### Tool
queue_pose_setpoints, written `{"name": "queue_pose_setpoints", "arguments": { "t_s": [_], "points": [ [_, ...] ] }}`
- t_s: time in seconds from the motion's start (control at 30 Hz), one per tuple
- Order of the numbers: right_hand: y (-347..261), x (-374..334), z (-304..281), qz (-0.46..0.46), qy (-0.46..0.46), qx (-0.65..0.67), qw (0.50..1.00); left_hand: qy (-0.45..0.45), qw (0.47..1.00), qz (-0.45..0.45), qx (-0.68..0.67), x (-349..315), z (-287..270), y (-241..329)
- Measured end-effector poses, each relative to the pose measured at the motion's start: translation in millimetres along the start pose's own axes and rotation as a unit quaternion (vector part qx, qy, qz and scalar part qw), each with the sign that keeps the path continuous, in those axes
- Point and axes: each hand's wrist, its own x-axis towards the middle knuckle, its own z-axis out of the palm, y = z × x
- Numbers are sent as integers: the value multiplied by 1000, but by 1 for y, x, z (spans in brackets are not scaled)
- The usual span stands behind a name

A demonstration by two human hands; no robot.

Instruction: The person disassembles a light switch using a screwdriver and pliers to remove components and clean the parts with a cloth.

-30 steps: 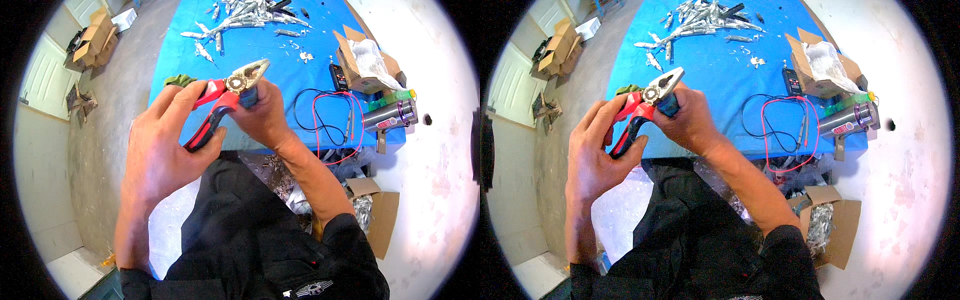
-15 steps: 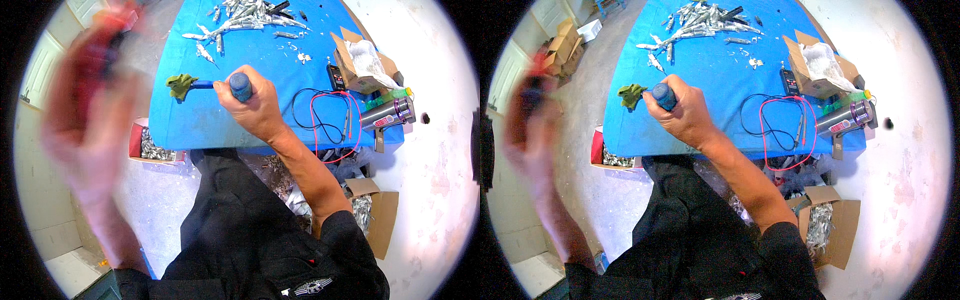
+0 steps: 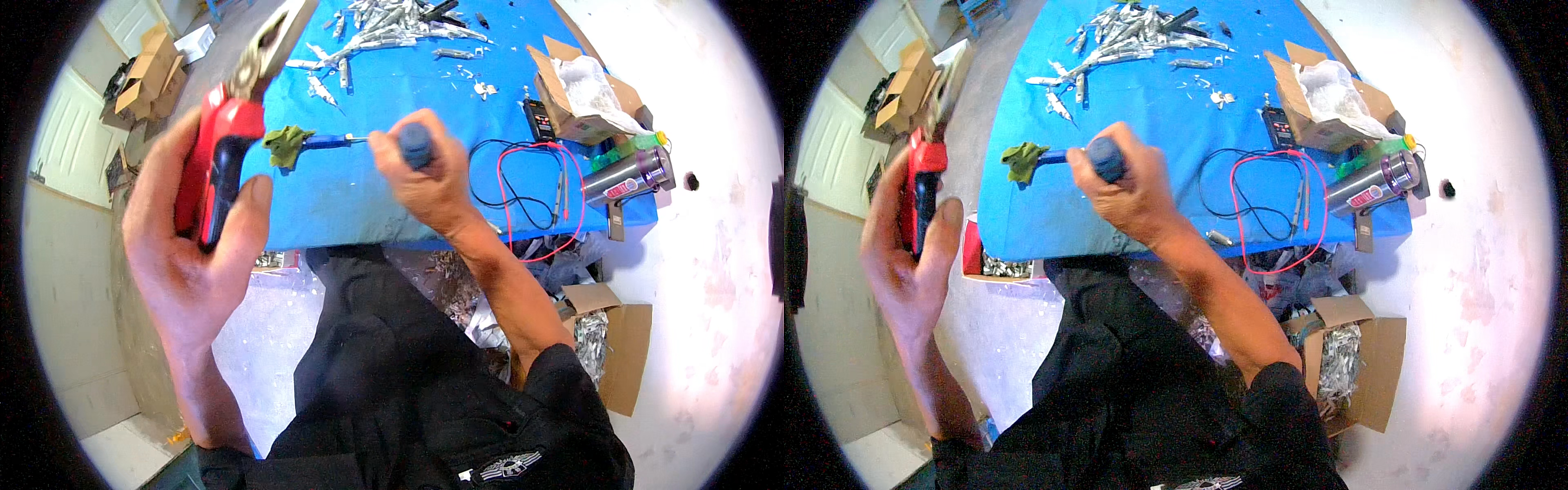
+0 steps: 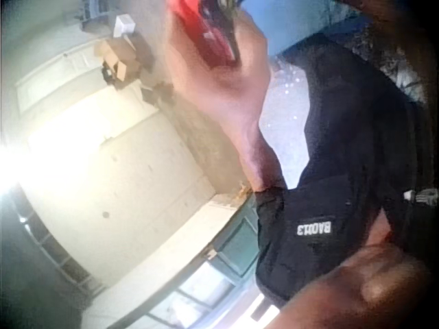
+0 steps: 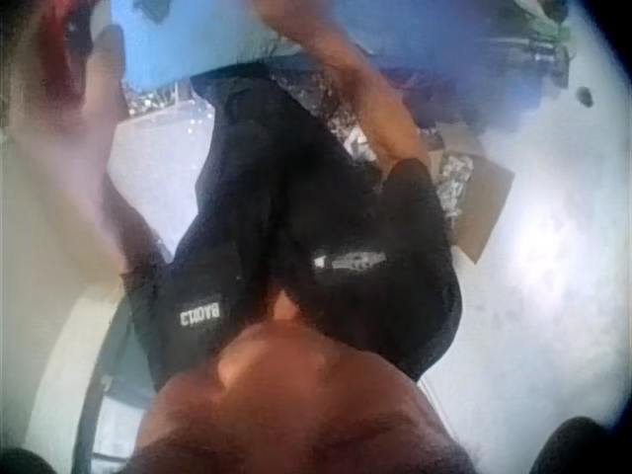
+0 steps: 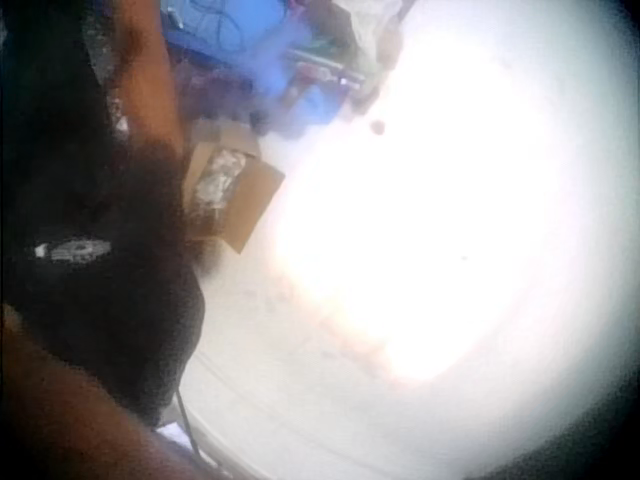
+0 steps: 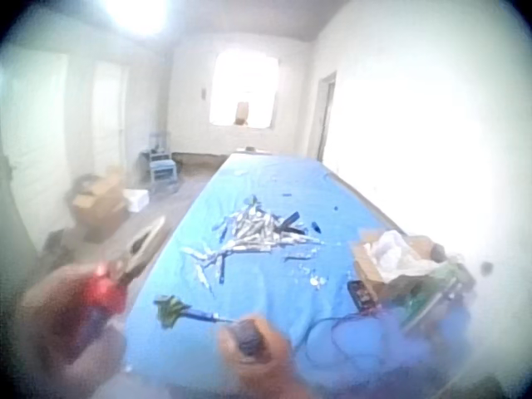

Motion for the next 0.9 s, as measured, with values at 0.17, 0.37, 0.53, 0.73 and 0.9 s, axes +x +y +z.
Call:
{"name": "queue_pose_setpoints", "arguments": {
  "t_s": [0.17, 0.37, 0.53, 0.73, 0.9],
  "points": [
    [-26, 13, -59, 30, 161, 348, 923, -54, 986, -155, -25, -38, 16, -63],
    [-7, -10, -149, 82, 253, 367, 891, -159, 964, -190, 96, -85, 58, -124],
    [14, -20, -135, 174, 360, 501, 768, -161, 962, -144, 170, -101, 79, -163],
    [74, -31, -52, 371, 253, 274, 851, -143, 960, -94, 222, -90, 87, -184],
    [99, -22, -14, 396, 151, 256, 869, -134, 962, -38, 234, -83, 91, -200]
  ]
}}
